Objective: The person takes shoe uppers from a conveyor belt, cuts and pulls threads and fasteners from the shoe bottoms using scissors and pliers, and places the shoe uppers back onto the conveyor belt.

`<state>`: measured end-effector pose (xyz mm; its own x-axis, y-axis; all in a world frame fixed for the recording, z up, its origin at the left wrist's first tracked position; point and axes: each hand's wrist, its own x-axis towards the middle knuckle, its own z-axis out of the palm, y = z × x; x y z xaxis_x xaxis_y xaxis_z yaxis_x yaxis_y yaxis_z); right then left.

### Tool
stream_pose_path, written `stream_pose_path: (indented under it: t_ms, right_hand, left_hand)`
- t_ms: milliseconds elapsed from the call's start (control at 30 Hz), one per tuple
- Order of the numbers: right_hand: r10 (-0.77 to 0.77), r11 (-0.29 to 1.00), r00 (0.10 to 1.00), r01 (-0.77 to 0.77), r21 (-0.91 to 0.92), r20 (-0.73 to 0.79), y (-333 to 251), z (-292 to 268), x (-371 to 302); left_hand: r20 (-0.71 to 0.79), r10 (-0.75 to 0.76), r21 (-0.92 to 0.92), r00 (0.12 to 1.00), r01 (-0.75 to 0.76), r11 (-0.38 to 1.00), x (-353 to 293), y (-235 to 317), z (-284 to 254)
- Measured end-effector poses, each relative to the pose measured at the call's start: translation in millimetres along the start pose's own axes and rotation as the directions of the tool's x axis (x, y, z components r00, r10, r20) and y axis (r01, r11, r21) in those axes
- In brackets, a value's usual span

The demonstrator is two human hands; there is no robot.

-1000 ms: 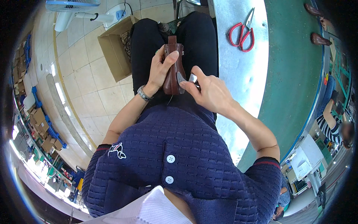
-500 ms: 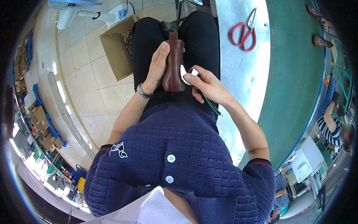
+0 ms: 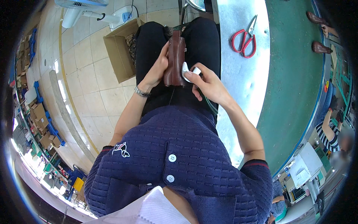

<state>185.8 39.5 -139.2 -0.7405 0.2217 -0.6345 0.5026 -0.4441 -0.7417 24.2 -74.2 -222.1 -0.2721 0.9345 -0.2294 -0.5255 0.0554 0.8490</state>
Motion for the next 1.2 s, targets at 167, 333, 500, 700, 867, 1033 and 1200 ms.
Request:
stream_pose_path:
  t_ms: [167,333,500,700,867,1033,1200]
  right_hand:
    - [0.016,1.0,0.994,-0.015,0.01,-0.11,26,-16,-17]
    - [0.133,0.988,0.961,-0.108,0.113,-0.244,35,-36,-39]
    - [0.196,0.978,0.967,-0.18,0.109,-0.162,53,-58,-56]
    - [0.35,0.909,0.838,-0.412,-0.063,-0.419,78,-61,-72]
    - [0.111,0.944,0.825,-0.262,-0.201,-0.554,84,-62,-83]
    - [0.103,0.994,0.858,-0.099,0.036,-0.503,50,-49,-78]
    - [0.251,0.968,0.868,-0.234,0.091,-0.428,14,-36,-68]
  left_hand:
    - [0.138,-0.063,0.392,0.988,0.004,0.92,-21,-17,-6]
    - [0.009,-0.005,0.239,1.0,0.002,0.971,-7,-23,-7]
    - [-0.077,0.043,0.22,0.996,-0.025,0.975,-14,2,-13]
    - [-0.277,0.003,0.116,0.961,0.03,0.993,-23,76,-7]
    - [-0.345,-0.055,0.202,0.937,0.131,0.97,-13,74,-6]
    - [-0.359,0.072,0.357,0.931,0.065,0.932,14,47,-7]
    - [-0.413,0.187,0.586,0.891,0.103,0.804,12,30,-5]
